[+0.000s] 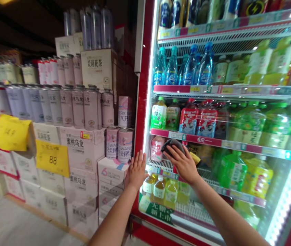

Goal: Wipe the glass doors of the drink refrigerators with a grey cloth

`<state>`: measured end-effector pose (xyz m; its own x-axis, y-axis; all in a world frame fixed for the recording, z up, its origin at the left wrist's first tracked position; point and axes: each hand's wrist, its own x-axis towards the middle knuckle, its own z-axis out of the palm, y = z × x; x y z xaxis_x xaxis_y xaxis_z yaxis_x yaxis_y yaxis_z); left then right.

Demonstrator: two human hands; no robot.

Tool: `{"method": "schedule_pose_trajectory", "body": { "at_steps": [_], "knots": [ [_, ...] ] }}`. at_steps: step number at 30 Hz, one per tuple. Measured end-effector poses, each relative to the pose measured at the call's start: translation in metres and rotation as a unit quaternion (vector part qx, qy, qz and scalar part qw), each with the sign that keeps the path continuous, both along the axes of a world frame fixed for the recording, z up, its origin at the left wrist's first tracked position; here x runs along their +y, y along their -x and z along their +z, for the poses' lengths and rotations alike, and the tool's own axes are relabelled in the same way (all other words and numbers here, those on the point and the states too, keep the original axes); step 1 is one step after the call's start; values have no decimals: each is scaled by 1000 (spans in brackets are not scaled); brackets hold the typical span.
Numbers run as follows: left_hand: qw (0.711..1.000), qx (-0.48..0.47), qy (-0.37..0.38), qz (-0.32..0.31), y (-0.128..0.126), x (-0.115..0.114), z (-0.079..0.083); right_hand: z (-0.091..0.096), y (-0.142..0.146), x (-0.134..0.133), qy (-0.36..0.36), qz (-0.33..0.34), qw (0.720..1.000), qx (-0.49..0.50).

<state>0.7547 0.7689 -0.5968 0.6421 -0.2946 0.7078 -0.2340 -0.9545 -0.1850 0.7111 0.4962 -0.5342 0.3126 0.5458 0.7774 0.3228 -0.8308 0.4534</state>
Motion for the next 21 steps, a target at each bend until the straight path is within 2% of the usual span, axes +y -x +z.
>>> {"method": "schedule_pose_trajectory", "body": {
  "at_steps": [2,4,7,9,11,13,14,16,18,20,21],
  "knots": [
    [1000,-15,-2,1,7,-5,1,-4,5,-11,-80,-38,996,-9],
    [1000,-24,-13,-9,12,-17,2,-21,13,-19,-128,-59,990,-13],
    [999,-29,-24,-31,17,-42,8,-39,18,-22,-82,-34,996,-1],
    [998,-31,-22,-43,19,-60,16,-31,16,-21,-26,-9,1000,8],
    [997,-36,-24,-62,21,-76,24,-11,13,-26,-14,-3,1000,5],
    [995,-43,-35,-87,24,-89,32,4,13,-36,-50,-20,999,-5],
    [993,-47,-41,-98,25,-95,36,6,15,-43,-83,-36,996,-11],
    [991,-52,-50,-115,28,-105,41,-8,21,-56,-154,-71,985,-22],
    [989,-54,-57,-123,29,-115,45,-35,29,-64,-199,-96,975,-28],
    [988,-55,-63,-130,29,-124,47,-60,34,-67,-186,-96,978,-23],
    [987,-55,-66,-132,28,-129,48,-66,36,-67,-164,-89,982,-18]
  ]
}}
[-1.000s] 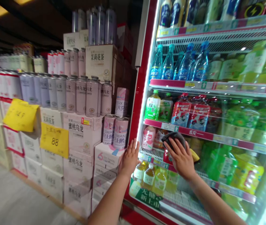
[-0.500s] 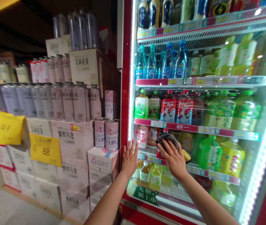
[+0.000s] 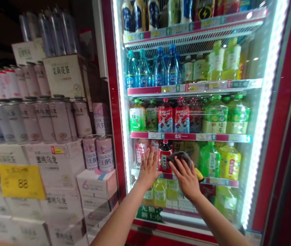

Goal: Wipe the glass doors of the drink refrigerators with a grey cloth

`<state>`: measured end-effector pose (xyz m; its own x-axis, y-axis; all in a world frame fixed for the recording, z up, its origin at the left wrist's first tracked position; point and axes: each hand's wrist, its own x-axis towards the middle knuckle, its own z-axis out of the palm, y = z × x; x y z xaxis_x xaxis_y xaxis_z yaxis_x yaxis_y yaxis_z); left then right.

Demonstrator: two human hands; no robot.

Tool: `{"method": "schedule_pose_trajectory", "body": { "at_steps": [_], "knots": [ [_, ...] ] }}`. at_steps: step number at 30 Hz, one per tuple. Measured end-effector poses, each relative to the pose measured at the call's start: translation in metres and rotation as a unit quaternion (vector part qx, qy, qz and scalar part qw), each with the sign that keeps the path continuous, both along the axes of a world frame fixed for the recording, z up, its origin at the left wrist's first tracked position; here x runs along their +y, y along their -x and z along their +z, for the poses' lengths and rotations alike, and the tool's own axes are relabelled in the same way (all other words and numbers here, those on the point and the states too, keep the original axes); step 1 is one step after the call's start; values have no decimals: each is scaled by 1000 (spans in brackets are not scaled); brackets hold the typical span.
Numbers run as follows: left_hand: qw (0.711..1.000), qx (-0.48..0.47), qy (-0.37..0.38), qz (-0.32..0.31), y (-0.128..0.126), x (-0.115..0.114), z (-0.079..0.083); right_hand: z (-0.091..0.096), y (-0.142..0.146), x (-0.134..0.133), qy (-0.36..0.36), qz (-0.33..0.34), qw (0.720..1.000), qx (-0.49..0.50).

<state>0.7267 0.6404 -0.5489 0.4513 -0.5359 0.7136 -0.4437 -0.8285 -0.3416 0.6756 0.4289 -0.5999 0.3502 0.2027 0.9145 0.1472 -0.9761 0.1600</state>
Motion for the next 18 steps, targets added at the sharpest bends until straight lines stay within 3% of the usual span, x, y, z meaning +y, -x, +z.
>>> {"method": "schedule_pose_trajectory", "body": {
  "at_steps": [2,4,7,9,12,15,18],
  "knots": [
    [1000,1,-6,-3,-1,-9,1,4,0,-3,49,18,999,10],
    [1000,3,-11,-3,-3,-16,1,23,0,-11,76,27,997,15],
    [1000,5,-6,5,-5,-25,-1,44,2,-32,44,5,999,14],
    [1000,6,2,13,-6,-29,-3,37,8,-44,-19,-33,999,4],
    [1000,11,13,14,-5,-32,-3,6,17,-50,-65,-58,996,-3],
    [1000,13,24,0,2,-34,0,-2,19,-49,18,-1,999,26],
    [1000,8,19,-18,11,-37,4,26,14,-56,101,52,992,49]
  ]
}}
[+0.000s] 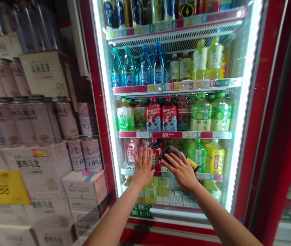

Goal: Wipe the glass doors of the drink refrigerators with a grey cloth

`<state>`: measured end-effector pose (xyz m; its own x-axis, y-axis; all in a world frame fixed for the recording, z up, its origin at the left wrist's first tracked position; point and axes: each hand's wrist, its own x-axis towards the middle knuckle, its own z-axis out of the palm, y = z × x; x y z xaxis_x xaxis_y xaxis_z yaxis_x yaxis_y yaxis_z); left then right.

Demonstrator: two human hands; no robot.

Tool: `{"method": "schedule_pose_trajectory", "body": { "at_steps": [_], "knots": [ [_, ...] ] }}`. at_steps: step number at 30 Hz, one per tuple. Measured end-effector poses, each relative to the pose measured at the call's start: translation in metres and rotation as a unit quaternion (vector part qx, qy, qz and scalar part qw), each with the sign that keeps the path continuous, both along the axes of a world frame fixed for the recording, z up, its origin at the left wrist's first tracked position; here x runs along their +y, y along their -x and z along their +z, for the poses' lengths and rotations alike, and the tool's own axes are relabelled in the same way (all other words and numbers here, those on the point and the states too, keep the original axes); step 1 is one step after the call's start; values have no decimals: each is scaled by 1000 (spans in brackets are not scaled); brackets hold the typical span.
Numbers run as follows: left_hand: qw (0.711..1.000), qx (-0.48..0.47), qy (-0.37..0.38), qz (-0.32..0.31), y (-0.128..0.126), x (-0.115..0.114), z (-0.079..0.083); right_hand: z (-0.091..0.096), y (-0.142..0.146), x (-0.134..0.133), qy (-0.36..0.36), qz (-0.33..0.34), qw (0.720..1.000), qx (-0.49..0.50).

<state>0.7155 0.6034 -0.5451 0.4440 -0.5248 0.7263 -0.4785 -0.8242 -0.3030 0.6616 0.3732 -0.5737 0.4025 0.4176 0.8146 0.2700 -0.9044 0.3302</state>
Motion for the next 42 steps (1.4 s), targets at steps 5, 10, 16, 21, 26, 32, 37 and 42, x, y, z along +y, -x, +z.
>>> {"method": "schedule_pose_trajectory", "body": {
  "at_steps": [5,10,16,21,26,32,37,42],
  "knots": [
    [1000,-7,-17,-7,8,-10,2,9,1,-23,-108,-82,990,-44],
    [998,-16,-35,-41,12,-27,-2,-46,16,-20,-147,-110,982,-46],
    [994,-18,-71,-78,22,-61,1,-8,17,-55,-112,-77,991,-9],
    [993,-4,-86,-86,25,-82,5,-37,27,-84,-287,-163,940,-81],
    [991,-10,-98,-92,17,-94,2,-55,35,-87,-196,-145,970,-23],
    [991,-19,-73,-109,3,-106,-9,-38,37,-140,-282,-165,938,-119],
    [991,-35,-46,-121,-5,-111,-13,-86,46,-153,-277,-162,940,-117],
    [990,-60,-42,-121,-8,-113,-12,-61,43,-181,-233,-134,957,-108]
  ]
}}
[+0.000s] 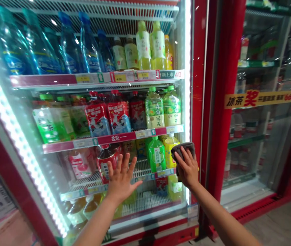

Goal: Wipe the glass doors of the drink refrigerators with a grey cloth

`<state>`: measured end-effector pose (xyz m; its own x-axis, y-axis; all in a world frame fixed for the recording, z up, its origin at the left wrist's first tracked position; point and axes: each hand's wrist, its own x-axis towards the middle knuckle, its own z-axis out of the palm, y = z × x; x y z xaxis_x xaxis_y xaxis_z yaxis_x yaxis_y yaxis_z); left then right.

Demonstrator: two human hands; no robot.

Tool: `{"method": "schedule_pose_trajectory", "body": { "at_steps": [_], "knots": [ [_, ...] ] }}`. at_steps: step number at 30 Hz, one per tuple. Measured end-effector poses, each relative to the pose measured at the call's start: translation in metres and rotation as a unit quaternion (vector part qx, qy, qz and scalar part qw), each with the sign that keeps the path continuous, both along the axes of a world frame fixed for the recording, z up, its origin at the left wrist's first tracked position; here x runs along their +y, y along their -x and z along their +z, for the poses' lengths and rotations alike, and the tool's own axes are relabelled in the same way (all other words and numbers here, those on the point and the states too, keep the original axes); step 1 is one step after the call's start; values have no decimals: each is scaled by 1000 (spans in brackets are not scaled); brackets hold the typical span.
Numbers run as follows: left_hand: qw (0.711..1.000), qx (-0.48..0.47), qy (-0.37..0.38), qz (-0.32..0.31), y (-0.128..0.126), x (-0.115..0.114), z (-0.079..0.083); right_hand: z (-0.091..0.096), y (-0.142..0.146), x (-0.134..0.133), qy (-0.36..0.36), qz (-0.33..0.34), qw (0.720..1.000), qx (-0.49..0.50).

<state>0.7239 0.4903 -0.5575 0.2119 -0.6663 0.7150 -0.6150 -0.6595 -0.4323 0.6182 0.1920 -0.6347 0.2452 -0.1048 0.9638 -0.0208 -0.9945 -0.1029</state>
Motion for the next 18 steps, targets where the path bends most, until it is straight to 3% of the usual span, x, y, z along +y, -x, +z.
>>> {"method": "schedule_pose_trajectory", "body": {
  "at_steps": [3,8,10,13,15,18],
  "knots": [
    [1000,-11,4,0,0,-1,1,1,2,-21,-31,-15,999,-31],
    [1000,-24,9,-17,-3,-1,2,-49,10,-21,-81,-41,996,-23],
    [999,-25,13,-26,-4,0,2,-49,8,-21,-91,-39,995,-35],
    [999,-23,18,-39,-6,1,1,-30,-1,-25,-114,-33,990,-82],
    [998,-23,22,-49,-5,0,-4,-27,-7,-23,-144,-38,982,-119],
    [997,-17,48,-63,-2,-2,-23,-57,-13,-7,-205,-66,961,-172]
  ]
}}
